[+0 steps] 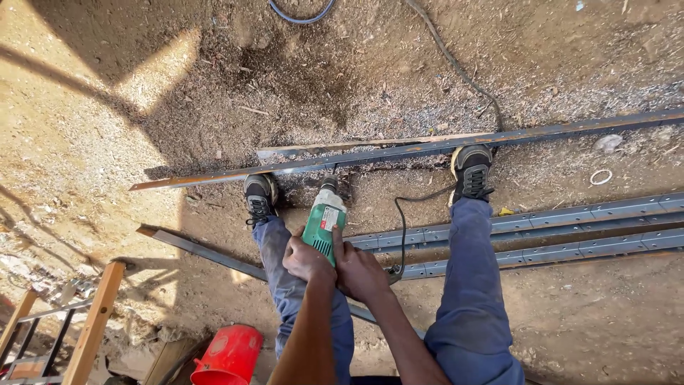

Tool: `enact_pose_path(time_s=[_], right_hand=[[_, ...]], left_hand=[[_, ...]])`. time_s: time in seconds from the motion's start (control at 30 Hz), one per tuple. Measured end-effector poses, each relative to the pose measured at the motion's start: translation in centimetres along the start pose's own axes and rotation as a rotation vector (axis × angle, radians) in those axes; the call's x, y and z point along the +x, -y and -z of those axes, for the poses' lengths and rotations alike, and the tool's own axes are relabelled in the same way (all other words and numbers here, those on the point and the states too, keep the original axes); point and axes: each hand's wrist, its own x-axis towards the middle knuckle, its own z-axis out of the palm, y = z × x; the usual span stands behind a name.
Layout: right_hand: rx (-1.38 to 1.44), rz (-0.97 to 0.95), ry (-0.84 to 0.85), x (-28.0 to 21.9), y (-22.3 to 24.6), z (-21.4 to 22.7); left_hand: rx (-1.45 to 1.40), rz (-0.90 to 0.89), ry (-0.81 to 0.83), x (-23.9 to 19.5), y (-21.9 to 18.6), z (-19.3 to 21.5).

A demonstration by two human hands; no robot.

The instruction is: Using a power drill to bore holes into metal beams laid out on the ground.

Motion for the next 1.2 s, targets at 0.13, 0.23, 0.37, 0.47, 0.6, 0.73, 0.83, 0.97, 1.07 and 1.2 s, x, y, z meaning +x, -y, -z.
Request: enact_pose_path(time_s=[0.13,0.23,0.37,0.47,0.6,0.73,0.83,0.97,1.07,1.2], right_hand=[[-0.060,0.014,0.038,0.7,-0.1,-0.6],[0.047,-0.021,0.095,-0.7,-0.7,1.0],[0.082,-0.163,0.058,-0.4,-3.2,-4.1],[0.098,-0.167,-0.014,-0.4,-3.7,-6.6],[0.227,-0.084,-0.115,0.6,-3.6,-7.3],[0.252,-0.040,-0.149,0.2,-4.0,-7.4],[0.290,-0.026,-0.106,0.1,-4.2,-5.9],[0.314,0.012,-0.064,-0.4,-3.9,-5.0],[0.335,0.021,-0.044,-0.4,-3.3,-3.5],[0.358,0.028,-0.005,-0.4,-2.8,-3.4]], left_hand=[[-0.061,0.020,0.012,-0.8,-1.6,1.0],[-0.046,0.017,0.044,-1.1,-0.9,0.9],[-0.032,0.035,0.040,-1.8,-1.8,1.5],[-0.024,0.027,0.062,-1.6,-1.7,2.0],[-0.001,-0.015,0.091,0.3,-1.7,1.9],[0.013,-0.053,0.097,1.4,-0.5,1.5],[0.047,-0.051,0.082,1.2,-0.4,1.1],[0.080,-0.077,0.085,0.9,-0.4,1.2],[0.092,-0.107,0.086,1.0,-0.6,0.9],[0.097,-0.120,0.088,1.3,-0.7,1.1]])
